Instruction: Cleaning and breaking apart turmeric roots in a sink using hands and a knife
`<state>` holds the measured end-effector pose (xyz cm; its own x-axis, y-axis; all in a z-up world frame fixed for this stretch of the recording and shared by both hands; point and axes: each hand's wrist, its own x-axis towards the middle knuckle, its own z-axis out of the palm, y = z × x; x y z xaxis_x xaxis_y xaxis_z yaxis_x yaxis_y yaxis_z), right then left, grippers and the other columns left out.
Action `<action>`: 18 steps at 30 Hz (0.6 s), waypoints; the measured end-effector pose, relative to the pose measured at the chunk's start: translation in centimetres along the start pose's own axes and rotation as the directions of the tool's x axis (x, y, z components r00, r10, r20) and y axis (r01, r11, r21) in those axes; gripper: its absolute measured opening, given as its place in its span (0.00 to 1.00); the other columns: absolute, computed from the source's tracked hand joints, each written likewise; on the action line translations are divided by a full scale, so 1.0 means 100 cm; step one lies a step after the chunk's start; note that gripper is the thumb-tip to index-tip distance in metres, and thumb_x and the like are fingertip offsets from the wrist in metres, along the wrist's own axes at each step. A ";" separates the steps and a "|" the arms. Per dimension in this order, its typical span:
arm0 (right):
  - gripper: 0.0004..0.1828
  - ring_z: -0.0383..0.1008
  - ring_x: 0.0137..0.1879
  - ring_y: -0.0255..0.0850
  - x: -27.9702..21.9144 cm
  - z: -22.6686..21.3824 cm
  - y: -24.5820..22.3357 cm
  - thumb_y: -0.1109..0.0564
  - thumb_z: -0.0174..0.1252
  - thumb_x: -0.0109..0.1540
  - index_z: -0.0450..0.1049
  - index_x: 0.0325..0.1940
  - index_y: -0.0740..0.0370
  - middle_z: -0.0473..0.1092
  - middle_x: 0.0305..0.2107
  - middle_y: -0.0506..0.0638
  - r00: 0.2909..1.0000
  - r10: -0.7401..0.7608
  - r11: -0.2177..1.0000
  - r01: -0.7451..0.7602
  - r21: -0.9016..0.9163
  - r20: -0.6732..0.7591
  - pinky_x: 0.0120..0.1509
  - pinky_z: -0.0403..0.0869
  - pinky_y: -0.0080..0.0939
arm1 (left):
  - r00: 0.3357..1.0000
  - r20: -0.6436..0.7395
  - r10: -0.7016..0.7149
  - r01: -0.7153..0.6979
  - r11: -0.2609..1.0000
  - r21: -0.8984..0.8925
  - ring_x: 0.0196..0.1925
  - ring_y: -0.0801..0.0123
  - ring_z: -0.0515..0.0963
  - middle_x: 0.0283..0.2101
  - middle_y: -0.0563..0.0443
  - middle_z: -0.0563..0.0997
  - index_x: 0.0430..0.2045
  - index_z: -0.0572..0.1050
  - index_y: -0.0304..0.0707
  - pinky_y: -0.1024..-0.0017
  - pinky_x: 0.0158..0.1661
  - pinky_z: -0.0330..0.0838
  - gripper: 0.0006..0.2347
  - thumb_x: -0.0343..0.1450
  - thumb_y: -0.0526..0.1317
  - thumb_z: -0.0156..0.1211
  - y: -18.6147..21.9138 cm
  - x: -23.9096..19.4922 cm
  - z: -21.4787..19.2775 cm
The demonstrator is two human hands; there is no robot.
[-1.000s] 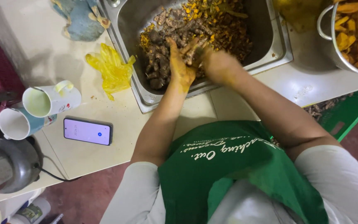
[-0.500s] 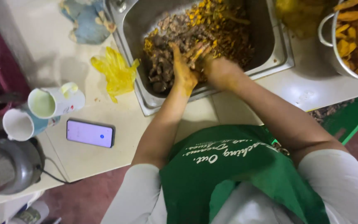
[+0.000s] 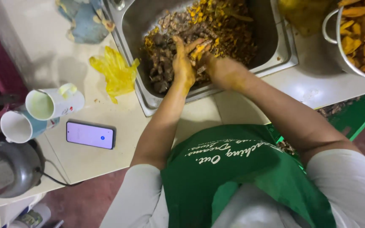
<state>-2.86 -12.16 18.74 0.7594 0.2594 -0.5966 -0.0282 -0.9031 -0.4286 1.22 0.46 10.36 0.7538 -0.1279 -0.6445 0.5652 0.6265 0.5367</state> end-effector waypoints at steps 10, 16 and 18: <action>0.17 0.82 0.41 0.58 0.041 0.036 0.051 0.58 0.44 0.64 0.78 0.44 0.70 0.78 0.39 0.65 0.969 -0.241 0.825 0.233 -0.515 0.053 0.42 0.81 0.54 | 0.942 -0.012 0.336 -0.318 0.900 0.300 0.59 0.61 0.77 0.45 0.45 0.87 0.39 0.86 0.37 0.62 0.65 0.61 0.33 0.70 0.68 0.43 -0.039 0.028 -0.030; 0.23 0.73 0.50 0.76 0.003 -0.007 0.014 0.46 0.43 0.71 0.66 0.57 0.69 0.73 0.41 0.79 0.994 -0.031 0.993 0.042 0.107 -0.104 0.55 0.69 0.70 | 0.893 0.188 0.410 -0.432 0.896 0.100 0.53 0.55 0.83 0.51 0.33 0.84 0.50 0.80 0.30 0.65 0.57 0.74 0.24 0.77 0.55 0.48 -0.045 0.057 -0.031; 0.24 0.76 0.50 0.73 0.008 -0.020 0.023 0.46 0.36 0.74 0.65 0.59 0.68 0.73 0.44 0.79 0.972 0.221 0.961 -0.203 0.189 -0.080 0.51 0.75 0.70 | 0.887 0.297 0.353 -0.333 0.935 -0.118 0.62 0.51 0.77 0.61 0.31 0.77 0.57 0.74 0.24 0.61 0.65 0.68 0.19 0.73 0.36 0.65 -0.041 0.048 -0.036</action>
<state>-0.99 -14.71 18.64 0.7837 0.0257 -0.6206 -0.3037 -0.8557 -0.4190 1.30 0.08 3.10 0.9680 -0.1206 -0.2202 0.2380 0.7195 0.6524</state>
